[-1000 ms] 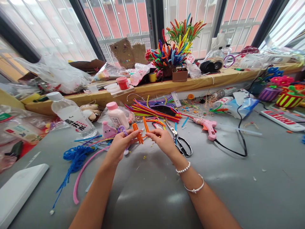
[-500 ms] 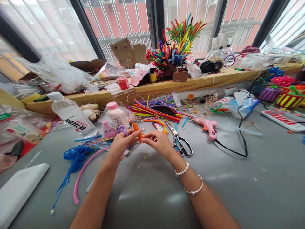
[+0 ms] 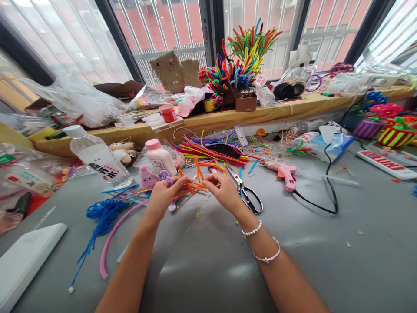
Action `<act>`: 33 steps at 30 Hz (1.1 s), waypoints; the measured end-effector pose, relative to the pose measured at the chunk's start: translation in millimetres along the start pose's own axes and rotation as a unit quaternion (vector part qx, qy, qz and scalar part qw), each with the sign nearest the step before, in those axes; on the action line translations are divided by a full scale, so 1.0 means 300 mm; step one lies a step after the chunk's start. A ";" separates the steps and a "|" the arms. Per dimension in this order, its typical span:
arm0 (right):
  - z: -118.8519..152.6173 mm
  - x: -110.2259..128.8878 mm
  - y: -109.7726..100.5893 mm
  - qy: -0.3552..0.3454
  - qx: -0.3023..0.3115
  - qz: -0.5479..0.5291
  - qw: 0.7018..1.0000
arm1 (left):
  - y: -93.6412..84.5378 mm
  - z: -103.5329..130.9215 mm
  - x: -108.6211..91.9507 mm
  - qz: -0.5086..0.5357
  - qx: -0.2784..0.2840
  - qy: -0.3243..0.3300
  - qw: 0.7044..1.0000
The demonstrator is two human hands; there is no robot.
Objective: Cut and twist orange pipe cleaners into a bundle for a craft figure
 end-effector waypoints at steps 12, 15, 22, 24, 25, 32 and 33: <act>0.001 0.015 -0.010 -0.026 0.055 0.258 0.964 | -0.014 0.012 -0.056 -0.293 -0.061 0.094 0.950; 0.004 0.025 0.023 -0.063 0.082 0.415 0.904 | -0.014 0.027 -0.094 -0.360 -0.063 0.179 0.914; 0.016 0.055 0.023 -0.131 0.038 0.466 0.874 | 0.062 0.027 -0.064 -0.512 0.076 0.217 0.828; 0.019 0.059 0.018 -0.143 0.030 0.458 0.877 | 0.065 0.021 -0.052 -0.528 0.069 0.193 0.824; 0.021 0.060 0.017 -0.150 0.028 0.453 0.878 | 0.066 0.020 -0.049 -0.537 0.063 0.183 0.821; 0.024 0.062 -0.030 -0.132 -0.021 0.378 0.916 | 0.059 0.016 -0.052 -0.569 0.029 0.130 0.812; 0.025 0.060 -0.052 -0.109 -0.048 0.368 0.922 | 0.053 0.015 -0.052 -0.566 0.020 0.119 0.815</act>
Point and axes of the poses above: each hand's wrist, its own z-axis away from the middle knuckle, its own y-axis out of the palm, x = y × z, the point moved 5 cm from there along -z, towards the middle knuckle, and after that the axes turned 13 degrees about x, right-handed, at the moved point
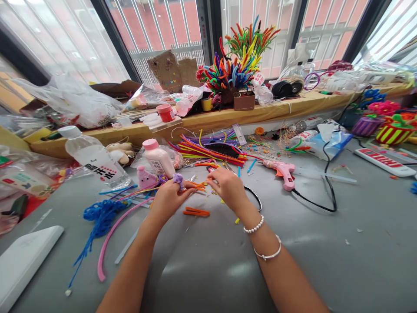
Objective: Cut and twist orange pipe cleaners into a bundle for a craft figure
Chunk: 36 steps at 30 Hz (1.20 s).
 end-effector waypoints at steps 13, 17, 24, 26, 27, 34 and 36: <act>0.028 -0.185 -0.036 0.281 0.039 0.026 0.959 | -0.036 0.014 0.059 0.029 -0.061 -0.109 0.992; 0.051 -0.208 -0.085 0.355 0.047 0.087 0.929 | -0.045 0.016 0.079 0.040 -0.087 -0.119 0.988; 0.108 -0.258 -0.042 0.377 0.293 0.098 0.873 | -0.037 0.019 0.083 0.228 -0.085 -0.118 0.963; 0.111 -0.255 -0.026 0.361 0.310 0.095 0.874 | -0.031 0.019 0.081 0.307 -0.075 -0.113 0.942; 0.111 -0.252 -0.020 0.354 0.313 0.093 0.876 | -0.028 0.019 0.081 0.337 -0.070 -0.114 0.932; 0.111 -0.204 -0.011 0.330 0.335 0.100 0.877 | -0.014 0.021 0.086 0.472 -0.056 -0.116 0.872; 0.109 -0.196 -0.009 0.339 0.336 0.102 0.873 | -0.009 0.020 0.086 0.515 -0.049 -0.112 0.848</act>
Point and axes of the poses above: each hand's wrist, its own z-axis away from the middle knuckle, its own y-axis out of the palm, x = y × z, the point moved 5 cm from there along -z, towards the middle knuckle, and after that the axes turned 13 degrees about x, right-handed, at the moved point
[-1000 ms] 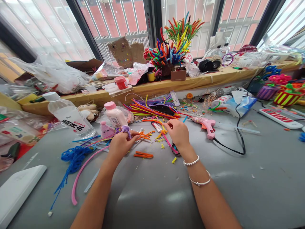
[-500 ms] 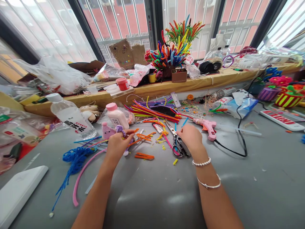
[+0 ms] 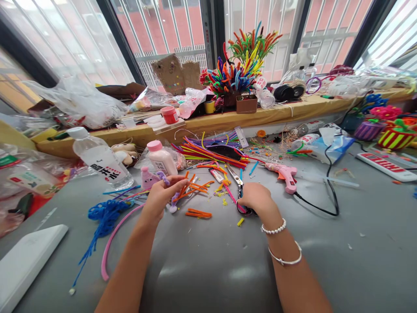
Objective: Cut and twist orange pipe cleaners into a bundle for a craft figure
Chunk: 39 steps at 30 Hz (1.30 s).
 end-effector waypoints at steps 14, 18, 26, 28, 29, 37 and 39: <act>-0.036 -0.104 0.010 -0.068 0.026 -0.206 0.976 | 0.006 -0.010 0.026 0.199 0.048 -0.029 0.978; -0.034 -0.112 0.039 -0.096 0.022 -0.319 0.943 | 0.000 -0.011 0.029 0.182 0.035 -0.031 0.982; 0.041 -0.084 0.029 -0.137 0.034 -0.363 0.921 | -0.031 0.002 0.004 0.108 -0.061 0.010 0.992; 0.062 -0.076 0.018 -0.153 0.034 -0.385 0.909 | -0.033 0.003 0.002 0.098 -0.067 0.021 0.993; 0.070 -0.070 0.014 -0.162 0.031 -0.397 0.903 | -0.033 0.003 0.002 0.091 -0.067 0.023 0.993; 0.108 0.044 0.048 -0.286 0.113 -0.466 0.830 | -0.016 0.001 -0.001 0.077 -0.040 0.028 0.996; 0.118 0.070 0.060 -0.329 0.148 -0.476 0.802 | -0.018 0.001 -0.002 0.072 -0.041 0.030 0.996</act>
Point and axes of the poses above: each hand's wrist, its own z-axis away from the middle knuckle, its own y-axis out of the palm, x = y × z, the point moved 5 cm from there along -z, towards the middle knuckle, and after that the axes turned 13 degrees about x, right-handed, at the moved point
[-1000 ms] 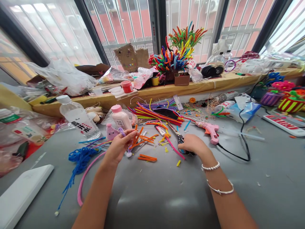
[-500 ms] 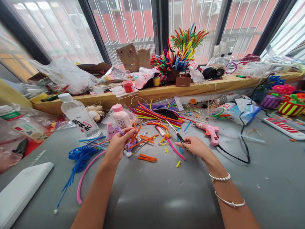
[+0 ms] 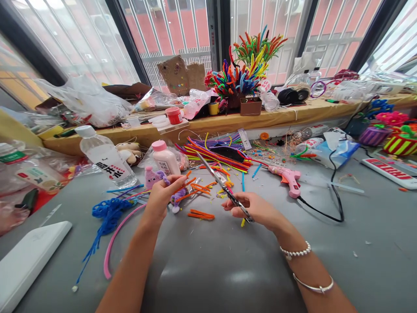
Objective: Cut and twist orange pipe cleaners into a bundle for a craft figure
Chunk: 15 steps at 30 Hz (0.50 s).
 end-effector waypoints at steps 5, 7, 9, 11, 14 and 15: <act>-0.012 -0.009 0.049 -0.025 0.095 -0.021 0.995 | 0.000 0.000 0.001 0.002 0.005 -0.006 1.000; -0.015 -0.015 0.057 -0.027 0.114 -0.022 0.993 | 0.003 0.001 0.001 0.005 0.008 -0.011 1.000; -0.018 -0.020 0.061 -0.030 0.127 -0.020 0.991 | 0.006 0.003 0.000 0.002 0.012 -0.012 1.000; -0.019 -0.023 0.061 -0.036 0.133 -0.013 0.990 | 0.007 0.004 0.000 -0.002 0.013 -0.012 1.000; -0.019 -0.022 0.060 -0.047 0.138 0.007 0.989 | 0.003 0.002 0.002 -0.004 0.008 -0.013 1.000; -0.018 -0.021 0.061 -0.050 0.141 0.014 0.989 | 0.001 0.001 0.003 -0.003 0.007 -0.012 1.000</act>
Point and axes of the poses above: each hand's wrist, its own z-axis away from the middle knuckle, its own y-axis out of the palm, x = y × z, the point moved 5 cm from there along -z, towards the middle knuckle, and after that the axes turned 13 degrees about x, right-handed, at the moved point
